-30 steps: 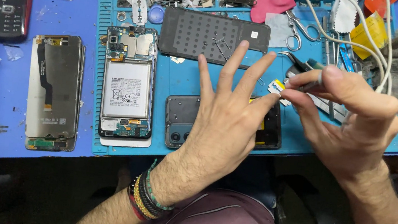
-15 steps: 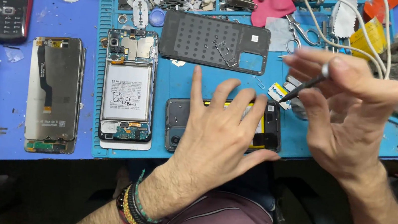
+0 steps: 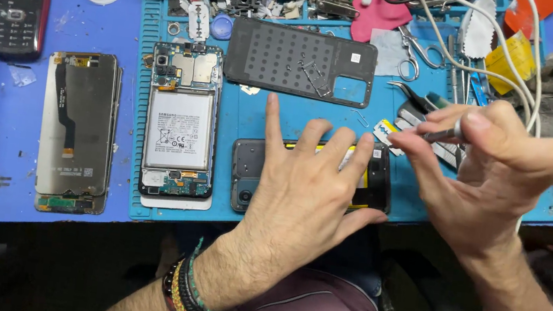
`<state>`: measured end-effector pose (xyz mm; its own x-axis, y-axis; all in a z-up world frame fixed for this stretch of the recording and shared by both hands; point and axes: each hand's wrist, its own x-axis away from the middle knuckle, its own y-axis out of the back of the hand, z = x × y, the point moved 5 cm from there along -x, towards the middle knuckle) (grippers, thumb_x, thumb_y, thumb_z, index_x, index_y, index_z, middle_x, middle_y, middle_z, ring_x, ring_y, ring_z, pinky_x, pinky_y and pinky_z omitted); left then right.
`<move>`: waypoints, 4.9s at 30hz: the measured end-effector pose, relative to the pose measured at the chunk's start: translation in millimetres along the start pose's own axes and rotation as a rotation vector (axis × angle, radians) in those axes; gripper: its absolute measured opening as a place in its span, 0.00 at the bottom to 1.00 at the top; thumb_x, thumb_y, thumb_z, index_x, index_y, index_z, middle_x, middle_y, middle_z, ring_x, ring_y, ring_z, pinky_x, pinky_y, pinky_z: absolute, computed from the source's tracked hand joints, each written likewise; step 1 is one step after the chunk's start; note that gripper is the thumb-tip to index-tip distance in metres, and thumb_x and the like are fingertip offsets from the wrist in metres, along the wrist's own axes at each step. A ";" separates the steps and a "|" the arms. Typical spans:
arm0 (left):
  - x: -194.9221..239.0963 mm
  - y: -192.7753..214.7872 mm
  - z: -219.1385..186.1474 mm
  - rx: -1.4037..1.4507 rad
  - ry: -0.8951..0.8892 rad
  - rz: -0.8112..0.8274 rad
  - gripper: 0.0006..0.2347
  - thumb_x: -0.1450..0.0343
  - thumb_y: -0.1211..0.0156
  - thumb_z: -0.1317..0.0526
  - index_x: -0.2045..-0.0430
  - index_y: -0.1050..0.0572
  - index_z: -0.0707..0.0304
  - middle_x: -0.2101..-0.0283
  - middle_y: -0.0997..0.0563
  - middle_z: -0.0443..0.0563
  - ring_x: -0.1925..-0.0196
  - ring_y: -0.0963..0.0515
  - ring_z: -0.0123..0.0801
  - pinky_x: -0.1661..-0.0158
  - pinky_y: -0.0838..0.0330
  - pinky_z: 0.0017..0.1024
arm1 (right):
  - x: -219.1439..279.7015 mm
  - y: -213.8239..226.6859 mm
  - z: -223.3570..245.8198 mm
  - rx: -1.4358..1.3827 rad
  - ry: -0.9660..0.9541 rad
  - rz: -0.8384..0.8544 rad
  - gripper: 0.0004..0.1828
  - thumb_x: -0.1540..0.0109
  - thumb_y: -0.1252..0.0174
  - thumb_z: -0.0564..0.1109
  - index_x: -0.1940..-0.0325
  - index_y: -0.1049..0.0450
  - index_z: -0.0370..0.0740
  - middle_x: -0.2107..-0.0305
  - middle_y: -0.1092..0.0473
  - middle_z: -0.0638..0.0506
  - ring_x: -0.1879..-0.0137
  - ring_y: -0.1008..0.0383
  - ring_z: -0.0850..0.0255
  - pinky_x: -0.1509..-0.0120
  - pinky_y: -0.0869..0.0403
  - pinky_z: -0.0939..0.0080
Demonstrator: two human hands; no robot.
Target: The recorder is using a screwdriver to disassemble and repair the internal components of a smartphone on a cluttered workbench.
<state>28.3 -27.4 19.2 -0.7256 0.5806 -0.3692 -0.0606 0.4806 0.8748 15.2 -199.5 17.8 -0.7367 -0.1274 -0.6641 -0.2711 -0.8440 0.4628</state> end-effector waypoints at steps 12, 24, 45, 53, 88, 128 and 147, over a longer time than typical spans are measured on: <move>-5.3 2.6 -0.6 -0.013 0.010 0.019 0.33 0.40 0.29 0.42 0.48 0.27 0.69 0.57 0.29 0.55 0.53 0.30 0.50 0.35 0.61 0.83 | 4.4 -2.0 -8.1 0.050 0.013 0.008 0.45 0.38 0.24 0.27 0.34 0.52 0.45 0.55 0.36 0.39 0.54 0.24 0.54 0.49 0.23 0.57; -0.5 -3.1 -5.4 -0.088 0.024 0.010 0.37 0.40 0.30 0.40 0.44 0.29 0.71 0.57 0.29 0.54 0.52 0.31 0.47 0.34 0.63 0.82 | 4.0 4.1 -7.2 0.079 -0.100 -0.020 0.44 0.39 0.26 0.27 0.38 0.55 0.39 0.51 0.43 0.39 0.56 0.29 0.56 0.53 0.20 0.61; -6.4 -4.3 -6.0 -0.018 0.008 0.051 0.34 0.41 0.29 0.41 0.52 0.26 0.75 0.61 0.27 0.58 0.54 0.30 0.49 0.37 0.65 0.86 | 8.4 -7.3 -15.0 -0.111 -0.071 -0.050 0.39 0.43 0.34 0.27 0.40 0.49 0.51 0.53 0.35 0.46 0.49 0.20 0.59 0.48 0.17 0.67; -5.4 -7.7 -5.9 -0.033 0.000 0.063 0.36 0.41 0.29 0.40 0.50 0.26 0.76 0.61 0.27 0.57 0.54 0.30 0.47 0.37 0.65 0.88 | 1.0 -5.6 -5.1 -0.178 -0.246 0.015 0.36 0.40 0.43 0.25 0.37 0.47 0.52 0.50 0.28 0.42 0.48 0.18 0.57 0.47 0.14 0.65; -4.4 -10.8 -6.9 -0.077 0.010 0.054 0.37 0.42 0.29 0.39 0.50 0.26 0.75 0.59 0.26 0.58 0.53 0.30 0.48 0.37 0.65 0.87 | -0.3 -8.7 -4.8 -0.023 -0.131 -0.083 0.36 0.40 0.36 0.27 0.40 0.51 0.45 0.54 0.34 0.42 0.53 0.20 0.58 0.60 0.15 0.67; -55.7 25.5 112.3 -0.330 -0.039 -0.038 0.04 0.30 0.33 0.60 0.70 0.20 0.59 0.69 0.21 0.45 0.67 0.25 0.34 0.63 0.32 0.36 | 6.2 1.4 29.5 0.080 -0.193 -0.290 0.32 0.30 0.48 0.17 0.38 0.60 0.35 0.45 0.51 0.28 0.56 0.27 0.41 0.47 0.17 0.44; -58.7 24.9 94.5 -0.561 -0.269 -0.120 0.04 0.29 0.42 0.62 0.66 0.28 0.58 0.69 0.22 0.47 0.68 0.20 0.37 0.46 0.34 0.54 | 13.9 -1.4 17.2 0.031 -0.256 -0.367 0.32 0.34 0.46 0.22 0.40 0.59 0.36 0.53 0.38 0.25 0.61 0.23 0.42 0.52 0.18 0.49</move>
<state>134.2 12.6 33.1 -0.4983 0.7238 -0.4773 -0.5341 0.1774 0.8266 -5.3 -191.1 18.0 -0.7169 0.3135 -0.6227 -0.5583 -0.7931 0.2435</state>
